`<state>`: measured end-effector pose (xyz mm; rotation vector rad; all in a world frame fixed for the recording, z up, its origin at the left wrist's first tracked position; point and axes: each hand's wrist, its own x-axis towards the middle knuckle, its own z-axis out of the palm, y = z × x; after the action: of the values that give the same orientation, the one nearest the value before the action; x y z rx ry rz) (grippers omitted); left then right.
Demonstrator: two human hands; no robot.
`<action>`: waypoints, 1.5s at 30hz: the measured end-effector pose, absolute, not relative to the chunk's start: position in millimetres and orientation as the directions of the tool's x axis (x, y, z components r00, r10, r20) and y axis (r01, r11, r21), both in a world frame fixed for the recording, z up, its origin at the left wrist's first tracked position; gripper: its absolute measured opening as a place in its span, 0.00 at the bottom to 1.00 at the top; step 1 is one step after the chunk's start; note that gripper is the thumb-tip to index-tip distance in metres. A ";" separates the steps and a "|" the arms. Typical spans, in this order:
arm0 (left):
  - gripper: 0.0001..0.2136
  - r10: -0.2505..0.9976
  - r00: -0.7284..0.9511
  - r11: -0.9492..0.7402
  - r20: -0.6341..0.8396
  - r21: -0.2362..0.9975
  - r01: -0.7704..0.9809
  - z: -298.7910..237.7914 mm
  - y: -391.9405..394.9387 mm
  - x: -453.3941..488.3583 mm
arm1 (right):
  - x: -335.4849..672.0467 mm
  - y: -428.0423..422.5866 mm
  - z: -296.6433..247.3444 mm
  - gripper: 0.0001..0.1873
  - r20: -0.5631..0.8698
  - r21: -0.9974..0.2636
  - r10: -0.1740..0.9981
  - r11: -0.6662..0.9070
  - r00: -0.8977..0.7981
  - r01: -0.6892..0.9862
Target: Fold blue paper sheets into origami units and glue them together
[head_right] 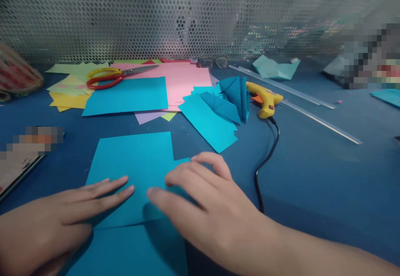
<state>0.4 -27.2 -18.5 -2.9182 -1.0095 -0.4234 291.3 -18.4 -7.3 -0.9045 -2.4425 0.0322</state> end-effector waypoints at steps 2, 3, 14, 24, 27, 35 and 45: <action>0.18 0.522 0.816 -0.852 0.248 0.113 0.511 -21.4 -27.2 0.9 | 289.1 -21.3 -3.8 0.18 0.431 -0.201 0.545 0.835 -0.719 0.512; 0.16 0.493 0.844 -0.870 0.209 0.134 0.475 -21.3 -26.7 -0.3 | 287.8 -22.0 -3.2 0.17 0.397 -0.196 0.512 0.858 -0.762 0.475; 0.38 0.464 0.884 -0.874 -0.053 0.137 0.466 -7.5 -22.2 -7.1 | 285.1 -19.0 -13.4 0.20 0.264 -0.221 0.488 0.870 -0.832 0.440; 0.20 0.531 0.842 -0.837 0.093 0.213 0.504 -9.4 -24.8 -3.9 | 293.7 -19.6 -3.5 0.22 0.340 -0.347 0.561 0.821 -0.755 0.454; 0.17 0.545 0.834 -0.824 0.085 0.238 0.515 -7.8 -24.7 -3.6 | 297.9 -18.1 -4.6 0.25 0.323 -0.312 0.541 0.836 -0.777 0.452; 0.22 0.586 0.805 -0.794 0.093 0.264 0.548 -12.7 -25.0 -2.2 | 308.7 -12.0 -0.5 0.26 0.275 -0.246 0.506 0.859 -0.818 0.449; 0.28 0.493 0.865 -0.869 0.097 0.014 0.494 -19.1 -29.1 -3.7 | 306.6 -17.5 0.8 0.22 0.329 -0.244 0.493 0.868 -0.806 0.432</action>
<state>-3.7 -29.1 -19.1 -3.0219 -0.8000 -0.1526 306.6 -17.5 0.8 -0.6847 -2.6556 0.2207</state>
